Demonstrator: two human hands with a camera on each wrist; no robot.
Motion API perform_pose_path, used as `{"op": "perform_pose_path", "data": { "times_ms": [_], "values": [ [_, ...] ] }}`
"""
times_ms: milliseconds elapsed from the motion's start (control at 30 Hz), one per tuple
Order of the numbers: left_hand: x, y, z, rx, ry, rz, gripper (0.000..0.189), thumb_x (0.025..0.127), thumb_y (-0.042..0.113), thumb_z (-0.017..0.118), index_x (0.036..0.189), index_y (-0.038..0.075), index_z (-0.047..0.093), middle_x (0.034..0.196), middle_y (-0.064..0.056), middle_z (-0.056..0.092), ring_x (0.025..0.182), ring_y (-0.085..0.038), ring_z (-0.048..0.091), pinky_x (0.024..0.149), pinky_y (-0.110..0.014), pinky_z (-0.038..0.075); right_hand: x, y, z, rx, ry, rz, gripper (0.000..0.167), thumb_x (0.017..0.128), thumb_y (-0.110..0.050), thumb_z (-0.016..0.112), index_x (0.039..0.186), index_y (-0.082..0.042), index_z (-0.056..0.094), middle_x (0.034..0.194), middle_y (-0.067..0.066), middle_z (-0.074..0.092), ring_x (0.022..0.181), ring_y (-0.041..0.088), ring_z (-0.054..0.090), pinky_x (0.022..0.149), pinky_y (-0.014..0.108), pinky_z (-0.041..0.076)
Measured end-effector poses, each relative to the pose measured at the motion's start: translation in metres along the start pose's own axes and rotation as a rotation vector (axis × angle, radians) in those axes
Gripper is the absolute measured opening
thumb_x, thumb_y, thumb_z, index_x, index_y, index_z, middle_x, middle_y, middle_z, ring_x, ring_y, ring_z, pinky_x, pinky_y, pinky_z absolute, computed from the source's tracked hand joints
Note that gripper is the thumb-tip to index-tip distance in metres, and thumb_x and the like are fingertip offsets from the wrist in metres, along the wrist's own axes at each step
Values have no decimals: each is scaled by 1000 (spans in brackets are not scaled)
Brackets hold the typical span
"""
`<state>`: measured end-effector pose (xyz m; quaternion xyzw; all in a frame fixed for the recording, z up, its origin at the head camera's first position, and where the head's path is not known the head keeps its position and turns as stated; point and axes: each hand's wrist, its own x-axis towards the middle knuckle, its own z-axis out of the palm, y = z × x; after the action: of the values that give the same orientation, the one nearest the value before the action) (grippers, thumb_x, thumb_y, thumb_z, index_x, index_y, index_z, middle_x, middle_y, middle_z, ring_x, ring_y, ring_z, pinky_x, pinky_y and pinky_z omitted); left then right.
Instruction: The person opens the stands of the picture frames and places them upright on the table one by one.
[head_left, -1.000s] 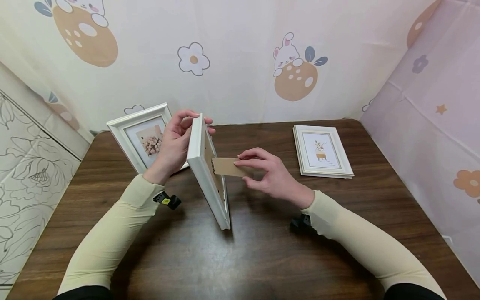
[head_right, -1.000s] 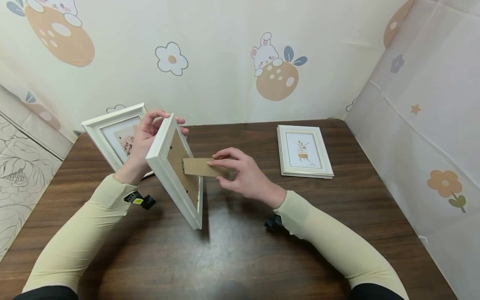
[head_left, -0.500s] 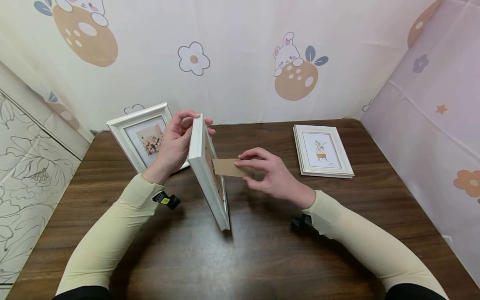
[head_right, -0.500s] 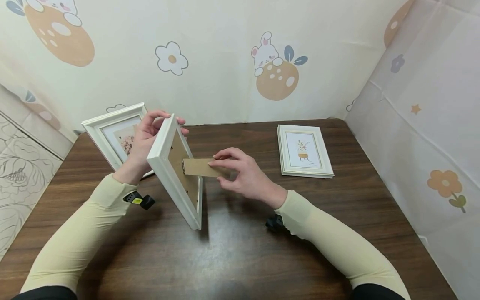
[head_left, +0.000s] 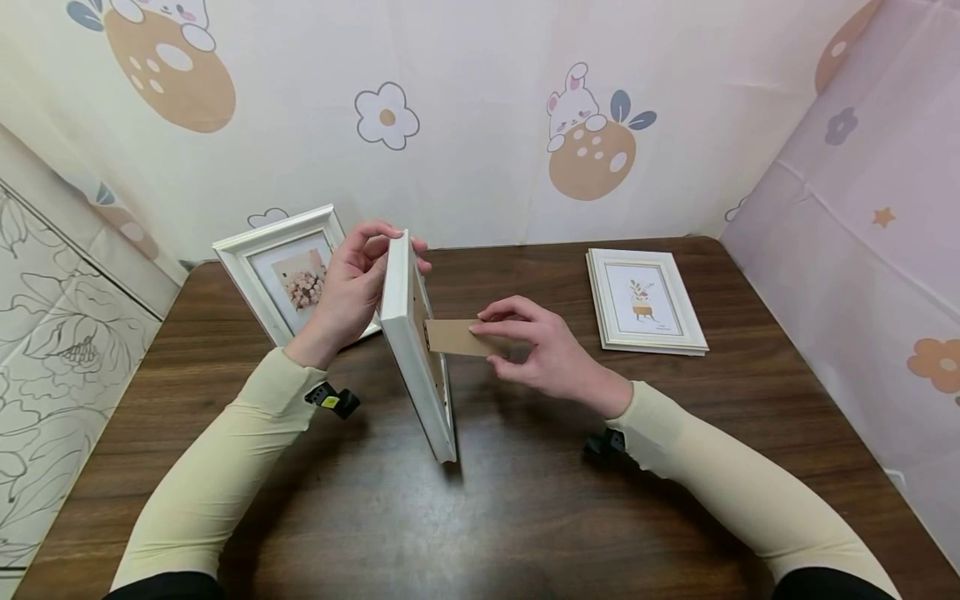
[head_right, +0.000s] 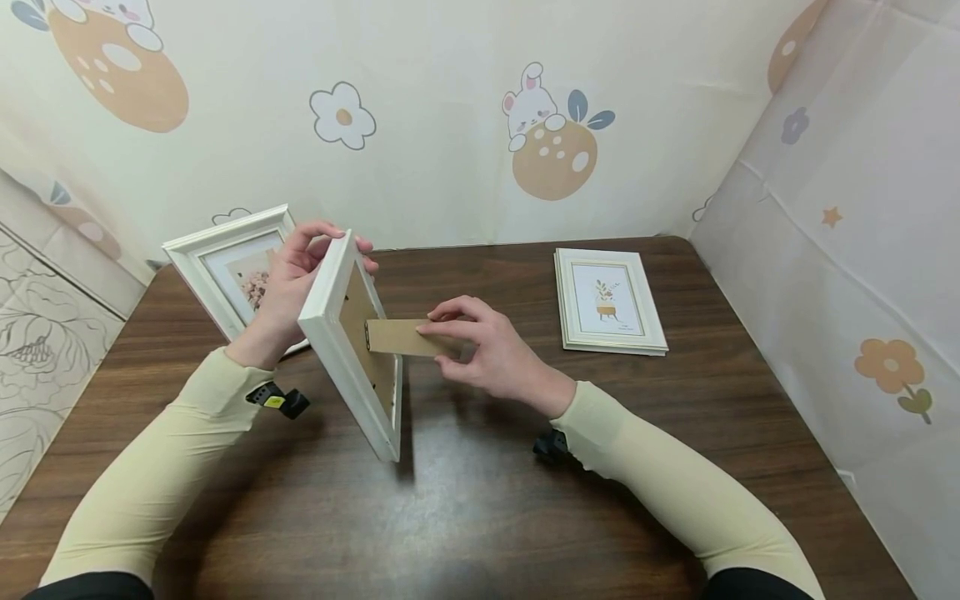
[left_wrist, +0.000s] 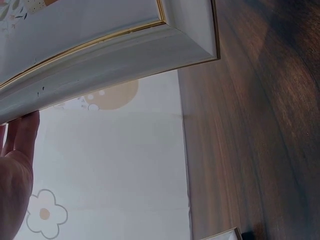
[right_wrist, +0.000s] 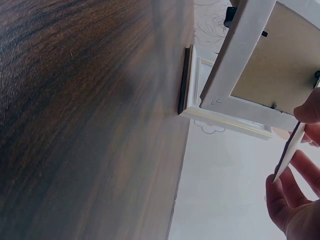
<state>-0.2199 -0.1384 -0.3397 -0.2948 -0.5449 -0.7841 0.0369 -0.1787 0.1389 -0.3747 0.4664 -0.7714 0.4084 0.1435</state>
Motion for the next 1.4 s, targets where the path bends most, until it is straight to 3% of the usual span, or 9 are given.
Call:
{"op": "perform_pose_path", "data": {
  "times_ms": [200,367,733,900,1133,1400],
  "values": [
    [0,1,1,-1,-2,-7,27,103,-4,44,111,15,61,112,-24,65,92,-29,70,71,-32,56,-1,0,2,1,14,-6,38,77,-1,75,115,-10,75,119,11,62,109,22,60,87,34,51],
    [-1,2,3,2,9,-10,26,103,-3,45,112,15,62,111,-20,67,92,-28,71,72,-32,56,-4,-1,6,22,5,35,40,79,-4,78,119,-10,72,122,6,62,111,20,59,88,32,50],
    [-1,5,5,-7,17,-16,24,103,-2,46,113,13,61,109,-20,68,91,-28,71,78,-37,58,-5,-1,10,38,-11,92,49,81,-7,81,127,-9,66,127,4,60,113,18,59,90,41,53],
    [-1,5,5,-17,18,-34,21,102,1,49,114,12,60,111,-19,68,93,-27,71,75,-36,59,-5,0,8,20,-22,113,52,81,-9,82,130,-11,64,129,3,59,116,18,58,93,39,52],
    [-2,7,6,37,58,-46,17,100,4,55,113,15,60,110,-18,69,93,-29,71,72,-37,59,-6,3,6,-1,-26,149,55,82,-10,83,133,-10,61,132,3,58,119,18,56,93,39,53],
    [-2,10,6,36,99,-53,17,100,4,55,112,16,60,113,-15,67,98,-27,70,75,-39,59,-8,9,2,-25,-14,162,58,82,-10,82,134,-10,59,133,3,58,119,19,57,88,45,54]
  ]
}}
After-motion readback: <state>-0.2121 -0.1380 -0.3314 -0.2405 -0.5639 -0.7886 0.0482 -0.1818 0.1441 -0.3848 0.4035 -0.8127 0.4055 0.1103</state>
